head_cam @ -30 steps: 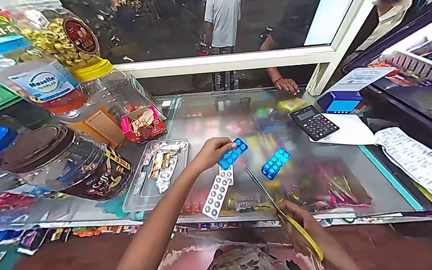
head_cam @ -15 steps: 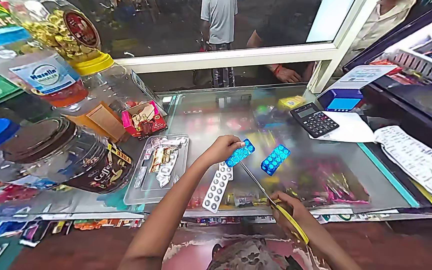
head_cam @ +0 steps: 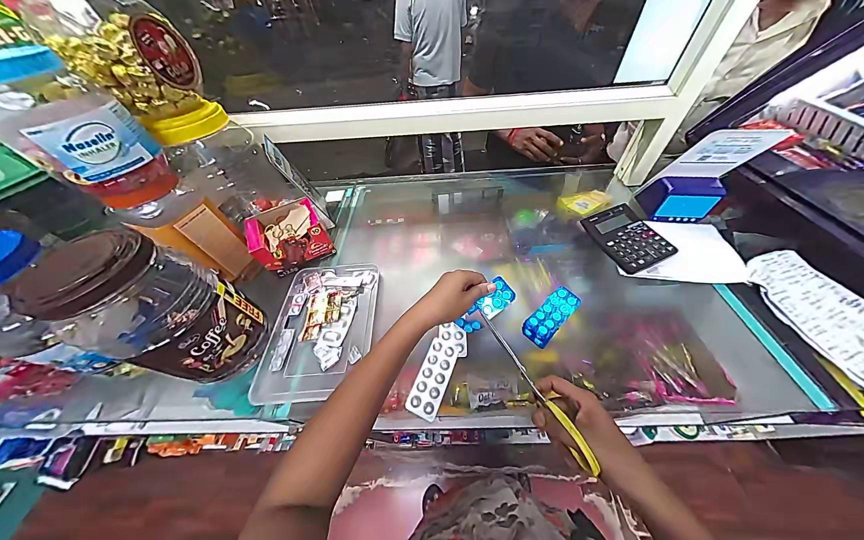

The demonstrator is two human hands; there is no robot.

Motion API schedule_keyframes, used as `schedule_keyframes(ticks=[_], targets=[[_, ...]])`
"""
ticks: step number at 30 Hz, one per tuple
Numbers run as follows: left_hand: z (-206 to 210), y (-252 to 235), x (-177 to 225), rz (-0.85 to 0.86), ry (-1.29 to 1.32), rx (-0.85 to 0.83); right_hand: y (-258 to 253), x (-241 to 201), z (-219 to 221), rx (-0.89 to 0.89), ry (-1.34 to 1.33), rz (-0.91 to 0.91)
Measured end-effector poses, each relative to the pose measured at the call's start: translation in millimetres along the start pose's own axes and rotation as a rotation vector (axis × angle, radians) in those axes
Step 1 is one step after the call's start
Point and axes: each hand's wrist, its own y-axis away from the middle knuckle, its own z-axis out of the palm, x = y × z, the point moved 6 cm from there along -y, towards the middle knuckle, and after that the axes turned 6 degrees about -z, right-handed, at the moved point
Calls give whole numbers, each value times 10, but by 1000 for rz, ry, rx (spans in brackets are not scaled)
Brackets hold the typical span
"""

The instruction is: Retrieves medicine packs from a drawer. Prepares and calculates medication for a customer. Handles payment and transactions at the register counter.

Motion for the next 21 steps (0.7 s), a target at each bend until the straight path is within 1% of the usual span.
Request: schedule_keyframes(ticks=[2,3,4,6,7,9,11,12,13,15,16,17,19,21], targets=[[-21,-7,-9,3,-3,44,-4,9,-18,-3,53,-4],[-50,1,-18,2,13,87,3,2,-51,-2,142,-6],[-90,23,-38,1,42,144,22,-19,-104,25,287,-22],[-173,102,-105,-18,172,244,91,-128,-195,143,638,-74],[-189,158,-147,-33,291,270,125,-200,-203,204,780,-80],[-144,279,-220,-69,631,257,151,-322,-140,255,1007,-1],[-39,383,-276,-108,956,200,109,-425,-21,217,1175,100],[9,437,-293,-133,1075,170,85,-482,45,193,1234,104],[50,491,-310,-145,1165,141,59,-533,104,192,1296,55],[128,591,-348,-140,1327,66,-22,-637,201,227,1412,-139],[171,636,-356,-125,1426,11,-103,-687,254,226,1406,-240],[218,677,-353,-115,1539,-50,-220,-710,310,195,1371,-336],[318,754,-304,-104,1769,-168,-524,-628,438,79,1284,-486],[382,842,-217,-94,1936,-263,-760,-491,564,-51,1258,-555]])
